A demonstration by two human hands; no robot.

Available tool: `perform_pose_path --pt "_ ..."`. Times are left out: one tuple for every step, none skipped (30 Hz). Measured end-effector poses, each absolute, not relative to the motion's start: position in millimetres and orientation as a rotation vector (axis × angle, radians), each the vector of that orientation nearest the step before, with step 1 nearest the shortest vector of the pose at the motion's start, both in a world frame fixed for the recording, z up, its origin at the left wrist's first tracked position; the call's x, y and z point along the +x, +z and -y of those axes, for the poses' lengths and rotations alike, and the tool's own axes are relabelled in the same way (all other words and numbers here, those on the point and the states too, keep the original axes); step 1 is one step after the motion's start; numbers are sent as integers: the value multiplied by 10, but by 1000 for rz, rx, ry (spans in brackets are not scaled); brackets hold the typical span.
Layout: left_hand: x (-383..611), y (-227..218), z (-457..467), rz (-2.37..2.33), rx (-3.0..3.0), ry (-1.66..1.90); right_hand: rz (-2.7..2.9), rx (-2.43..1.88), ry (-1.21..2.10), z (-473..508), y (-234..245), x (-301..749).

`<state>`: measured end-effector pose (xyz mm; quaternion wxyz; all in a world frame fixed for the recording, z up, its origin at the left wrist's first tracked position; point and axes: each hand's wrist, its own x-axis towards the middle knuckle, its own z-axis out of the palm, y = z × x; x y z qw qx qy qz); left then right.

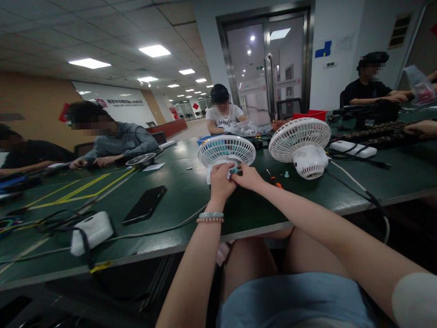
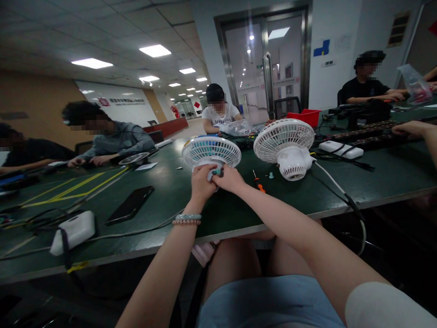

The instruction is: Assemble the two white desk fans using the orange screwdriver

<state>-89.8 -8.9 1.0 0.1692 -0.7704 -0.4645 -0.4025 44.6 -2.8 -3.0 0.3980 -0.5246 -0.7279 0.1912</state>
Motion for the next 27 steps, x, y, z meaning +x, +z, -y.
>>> perform_pose_path --pt "-901 15 97 1328 -2196 -1129 1852 -1350 504 29 -27 447" --pt "-904 20 104 1335 -2199 -1120 1862 -1371 522 31 -21 449" --pt "-907 25 111 1337 -2202 -1116 1872 -1386 536 34 -16 449" --pt "-909 30 117 1336 -2204 -1116 1882 -1391 544 38 -9 450" --pt "-910 34 122 1331 -2208 -1121 1891 -1390 548 41 -4 450" --pt "-911 38 126 1322 -2211 -1130 1898 -1385 549 44 1 449" --pt "-913 42 128 1310 -2214 -1142 1905 -1378 550 45 4 447" --pt "-914 47 130 1299 -2216 -1157 1911 -1369 550 43 5 444" --pt "-918 52 132 1290 -2218 -1174 1916 -1358 549 39 4 441" --pt "-923 57 134 1284 -2218 -1191 1918 -1349 547 33 0 437" --pt "-932 62 137 1281 -2219 -1208 1917 -1342 542 24 -5 433" --pt "-944 68 139 1280 -2221 -1225 1915 -1338 539 14 -12 428" --pt "-959 72 141 1286 -2215 -1251 1910 -1340 536 5 -21 424" --pt "-978 76 142 1299 -2192 -1288 1905 -1344 536 -3 -29 420" --pt "-999 77 139 1321 -2150 -1335 1900 -1348 538 -9 -38 417" --pt "-1021 76 130 1350 -2092 -1387 1896 -1348 543 -12 -46 415" --pt "-1044 70 115 1388 -2017 -1442 1894 -1343 548 -12 -52 414" --pt "-1067 60 90 1436 -1932 -1496 1892 -1336 552 -10 -57 414" --pt "-1093 46 56 1493 -1843 -1545 1891 -1328 553 -6 -61 414" --pt "-1121 27 11 1568 -1749 -1595 1893 -1321 554 -1 -63 416" --pt "-1153 4 -42 1666 -1647 -1643 1894 -1317 553 4 -63 417" --pt "-1188 -23 -101 1783 -1546 -1686 1894 -1315 551 8 -63 419" --pt "-1227 -51 -164 1916 -1456 -1721 1893 -1314 550 12 -61 422" --pt "-1267 -81 -227 2059 -1401 -1733 1893 -1315 550 14 -60 423" --pt "-1307 -110 -286 2169 -1441 -1706 1893 -1316 548 16 -58 425" --pt "-1343 -137 -338 2183 -1496 -1689 1894 -1316 546 17 -56 426" --pt "-1374 -161 -380 2163 -1570 -1671 1896 -1316 542 18 -54 427"
